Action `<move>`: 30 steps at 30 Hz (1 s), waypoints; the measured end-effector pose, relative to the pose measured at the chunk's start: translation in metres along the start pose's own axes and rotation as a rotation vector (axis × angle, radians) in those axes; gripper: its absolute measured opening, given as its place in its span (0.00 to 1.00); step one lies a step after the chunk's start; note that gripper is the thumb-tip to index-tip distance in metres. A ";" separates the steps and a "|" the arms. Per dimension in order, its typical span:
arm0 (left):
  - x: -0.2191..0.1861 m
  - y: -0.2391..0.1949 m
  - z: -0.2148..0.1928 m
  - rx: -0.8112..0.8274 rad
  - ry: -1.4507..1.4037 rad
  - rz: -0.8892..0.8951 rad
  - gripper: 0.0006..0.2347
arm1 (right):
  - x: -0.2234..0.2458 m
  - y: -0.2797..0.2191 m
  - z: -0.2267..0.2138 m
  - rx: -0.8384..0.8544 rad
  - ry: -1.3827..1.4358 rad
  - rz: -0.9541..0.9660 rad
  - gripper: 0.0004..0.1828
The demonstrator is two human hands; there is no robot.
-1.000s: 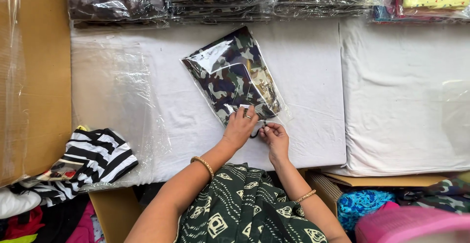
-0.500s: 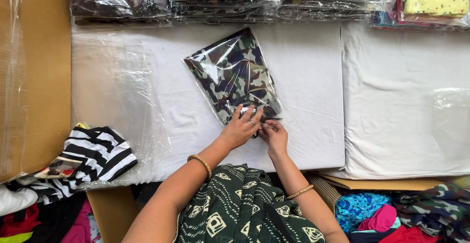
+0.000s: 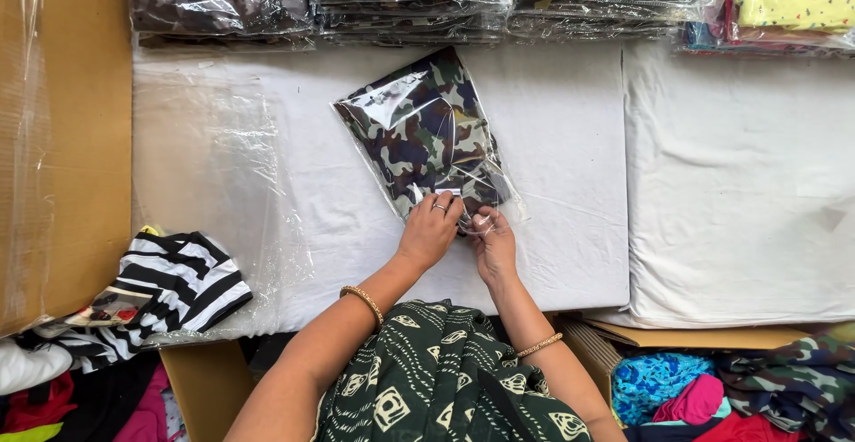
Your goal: The person folds camouflage-patterned shorts and places them into clear plastic bags. They seal the bags and stack the packaged items on a table alongside other similar packages.
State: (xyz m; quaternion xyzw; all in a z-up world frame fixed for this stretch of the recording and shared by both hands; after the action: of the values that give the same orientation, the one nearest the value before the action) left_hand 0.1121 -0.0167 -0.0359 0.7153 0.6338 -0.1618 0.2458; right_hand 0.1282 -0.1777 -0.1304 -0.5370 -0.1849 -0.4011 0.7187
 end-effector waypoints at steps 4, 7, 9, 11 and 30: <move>0.002 0.005 -0.005 0.035 -0.092 -0.018 0.22 | 0.004 0.010 0.004 -0.008 -0.077 -0.011 0.11; 0.010 0.005 -0.004 -0.031 -0.189 -0.034 0.20 | 0.003 0.014 0.004 -0.083 -0.137 -0.038 0.10; 0.016 0.007 -0.007 -0.066 -0.267 -0.098 0.18 | 0.003 0.013 0.011 -0.087 -0.135 -0.031 0.10; 0.016 0.007 -0.011 -0.088 -0.252 -0.080 0.18 | 0.004 0.019 0.014 -0.062 -0.205 -0.086 0.09; 0.007 0.001 -0.011 0.037 -0.170 -0.001 0.19 | -0.002 0.044 0.032 0.159 0.468 0.007 0.20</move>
State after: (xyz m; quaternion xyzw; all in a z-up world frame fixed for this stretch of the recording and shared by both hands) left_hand 0.1133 -0.0047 -0.0303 0.7030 0.6079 -0.2340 0.2853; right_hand 0.1670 -0.1427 -0.1478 -0.3718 -0.0425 -0.4965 0.7833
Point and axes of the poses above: each hand's wrist, its own y-axis towards the middle knuckle, its own z-axis out of the palm, x = y × z, the point moved 5 cm from there along y, towards the middle knuckle, and after that the axes turned 5 degrees about -y, right-handed, at the moved point
